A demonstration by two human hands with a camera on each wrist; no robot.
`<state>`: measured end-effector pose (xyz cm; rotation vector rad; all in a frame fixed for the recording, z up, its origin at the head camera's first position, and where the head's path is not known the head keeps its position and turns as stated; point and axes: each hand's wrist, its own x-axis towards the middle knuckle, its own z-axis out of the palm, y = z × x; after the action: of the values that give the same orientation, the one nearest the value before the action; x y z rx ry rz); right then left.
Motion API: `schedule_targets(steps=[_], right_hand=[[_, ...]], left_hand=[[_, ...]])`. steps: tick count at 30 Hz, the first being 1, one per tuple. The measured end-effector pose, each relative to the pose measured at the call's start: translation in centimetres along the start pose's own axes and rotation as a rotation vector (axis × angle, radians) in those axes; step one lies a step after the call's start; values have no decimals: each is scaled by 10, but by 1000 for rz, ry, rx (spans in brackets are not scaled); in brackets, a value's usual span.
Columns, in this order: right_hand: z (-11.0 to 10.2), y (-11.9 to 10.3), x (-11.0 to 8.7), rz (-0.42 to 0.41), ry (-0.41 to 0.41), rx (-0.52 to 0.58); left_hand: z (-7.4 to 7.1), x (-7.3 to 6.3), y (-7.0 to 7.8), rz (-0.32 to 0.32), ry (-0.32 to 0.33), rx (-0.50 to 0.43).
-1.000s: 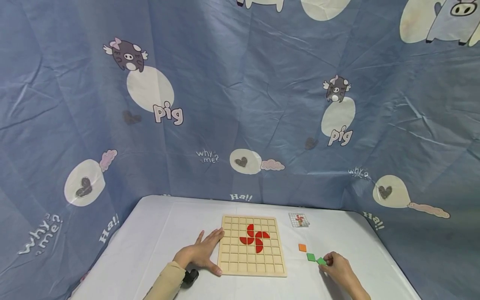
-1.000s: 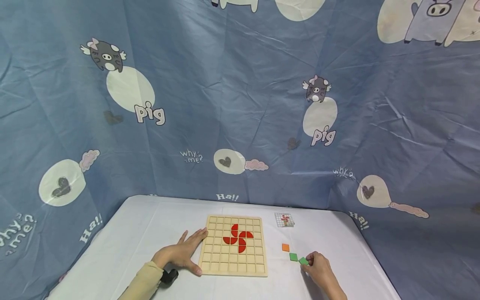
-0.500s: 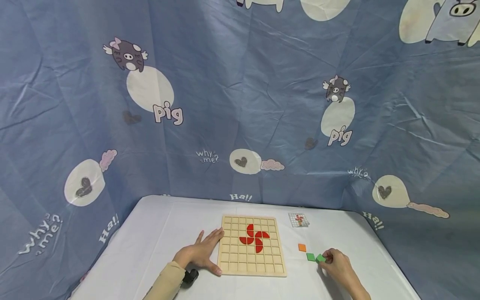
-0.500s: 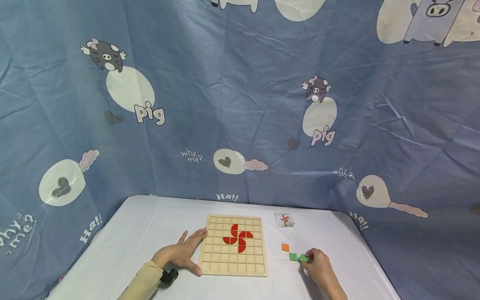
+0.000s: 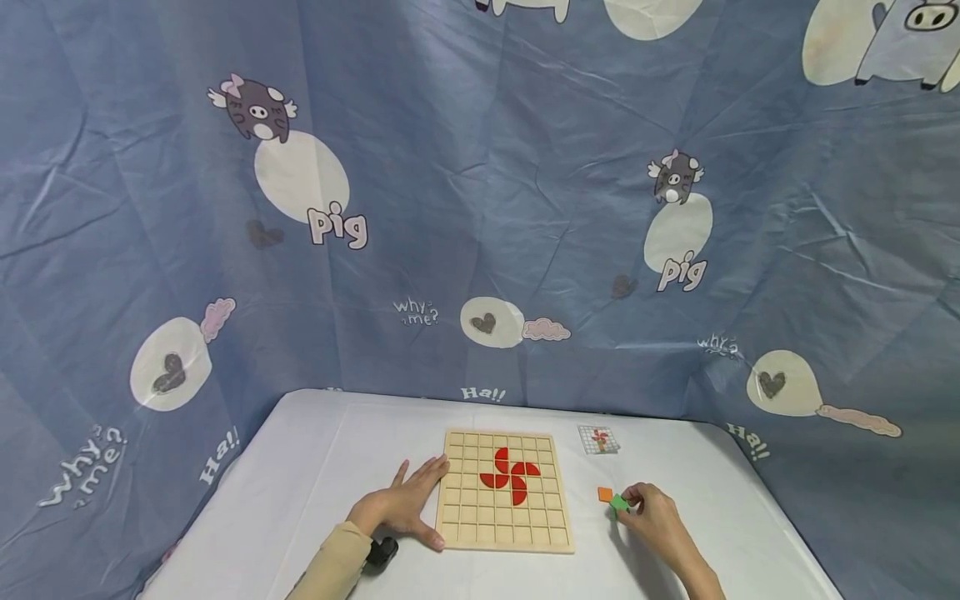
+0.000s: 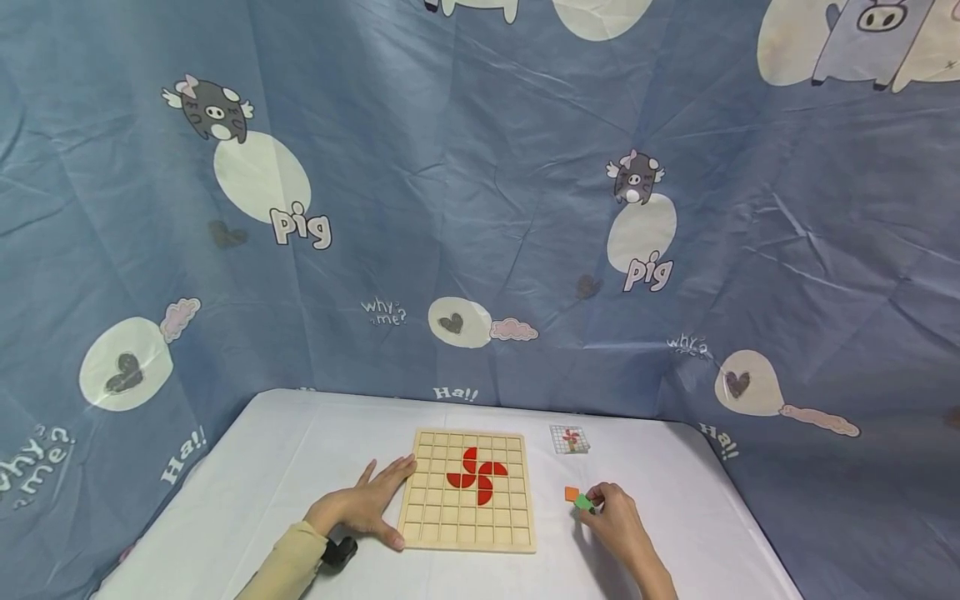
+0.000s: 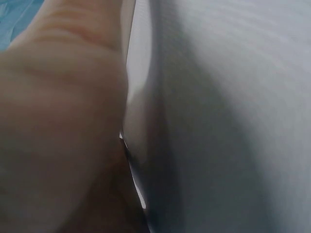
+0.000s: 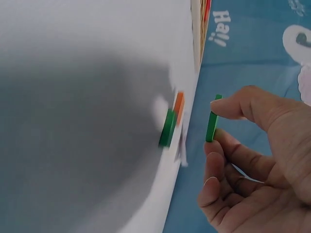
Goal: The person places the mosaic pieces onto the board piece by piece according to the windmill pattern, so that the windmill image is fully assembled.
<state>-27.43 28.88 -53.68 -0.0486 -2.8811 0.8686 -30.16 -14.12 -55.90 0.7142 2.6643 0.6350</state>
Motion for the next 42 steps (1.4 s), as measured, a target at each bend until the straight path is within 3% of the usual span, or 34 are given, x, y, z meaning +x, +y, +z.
schedule_targets(steps=[11, 25, 36, 42], right_hand=[[23, -40, 3, -150, -53, 95], [53, -89, 7, -348, -166, 79], [78, -113, 11, -425, -245, 92], [88, -118, 12, -427, -282, 100]], left_hand=[[0, 1, -1, 10, -1, 1], [-2, -1, 1, 11, 1, 0], [0, 1, -2, -4, 5, 14], [0, 0, -1, 8, 11, 14]])
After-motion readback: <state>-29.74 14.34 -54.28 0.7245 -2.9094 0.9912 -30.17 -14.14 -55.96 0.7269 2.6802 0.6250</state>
